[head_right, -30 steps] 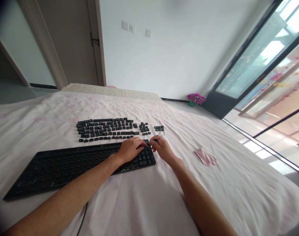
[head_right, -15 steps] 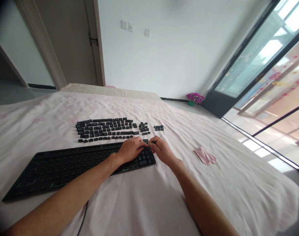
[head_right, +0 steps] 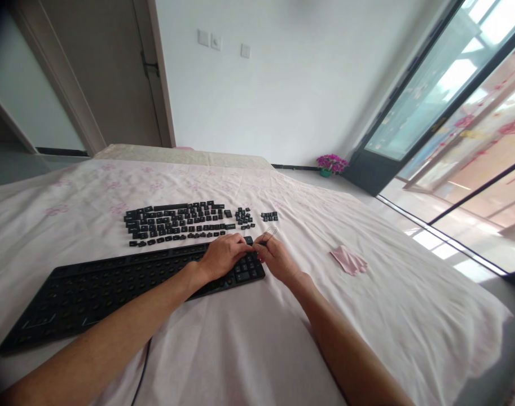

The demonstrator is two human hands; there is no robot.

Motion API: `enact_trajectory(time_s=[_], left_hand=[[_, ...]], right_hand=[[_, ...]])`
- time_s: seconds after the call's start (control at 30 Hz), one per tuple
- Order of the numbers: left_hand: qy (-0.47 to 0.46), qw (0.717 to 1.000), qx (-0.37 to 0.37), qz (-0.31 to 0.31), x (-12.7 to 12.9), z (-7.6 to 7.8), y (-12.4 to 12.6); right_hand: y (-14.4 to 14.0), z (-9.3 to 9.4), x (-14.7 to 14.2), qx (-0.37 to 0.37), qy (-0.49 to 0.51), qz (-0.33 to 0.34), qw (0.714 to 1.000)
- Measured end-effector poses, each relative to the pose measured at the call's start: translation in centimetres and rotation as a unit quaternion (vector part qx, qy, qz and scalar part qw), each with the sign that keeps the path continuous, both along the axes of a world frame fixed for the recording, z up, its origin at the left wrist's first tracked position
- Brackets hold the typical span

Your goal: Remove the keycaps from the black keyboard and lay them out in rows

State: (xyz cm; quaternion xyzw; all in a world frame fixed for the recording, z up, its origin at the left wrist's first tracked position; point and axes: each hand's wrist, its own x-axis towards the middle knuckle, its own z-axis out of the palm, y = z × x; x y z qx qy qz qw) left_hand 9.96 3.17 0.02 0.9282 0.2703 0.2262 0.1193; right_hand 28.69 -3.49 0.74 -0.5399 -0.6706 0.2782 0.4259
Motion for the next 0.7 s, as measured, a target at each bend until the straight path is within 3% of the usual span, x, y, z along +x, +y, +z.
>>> enact_trajectory(time_s=[0.2, 0.33, 0.43, 0.57, 0.7], left_hand=[[0.024, 0.999, -0.037, -0.021, 1.2, 0.4, 1.0], [0.01, 0.999, -0.04, -0.008, 2.0, 0.2, 1.0], [-0.008, 0.998, -0.046, -0.031, 2.3, 0.2, 0.9], [-0.055, 0.994, -0.071, -0.059, 2.2, 0.5, 0.6], [-0.065, 0.991, -0.106, -0.045, 2.0, 0.6, 0.4]], right_hand=[[0.1, -1.0, -0.3, 0.037, 0.01, -0.048, 0.998], [0.1, -1.7, -1.1, 0.091, -0.004, -0.096, 0.991], [0.0, -1.9, -1.7, 0.126, -0.001, -0.132, 0.983], [-0.2, -1.9, -2.1, 0.148, 0.001, -0.176, 0.973], [-0.2, -1.8, -2.1, 0.153, -0.007, -0.197, 0.968]])
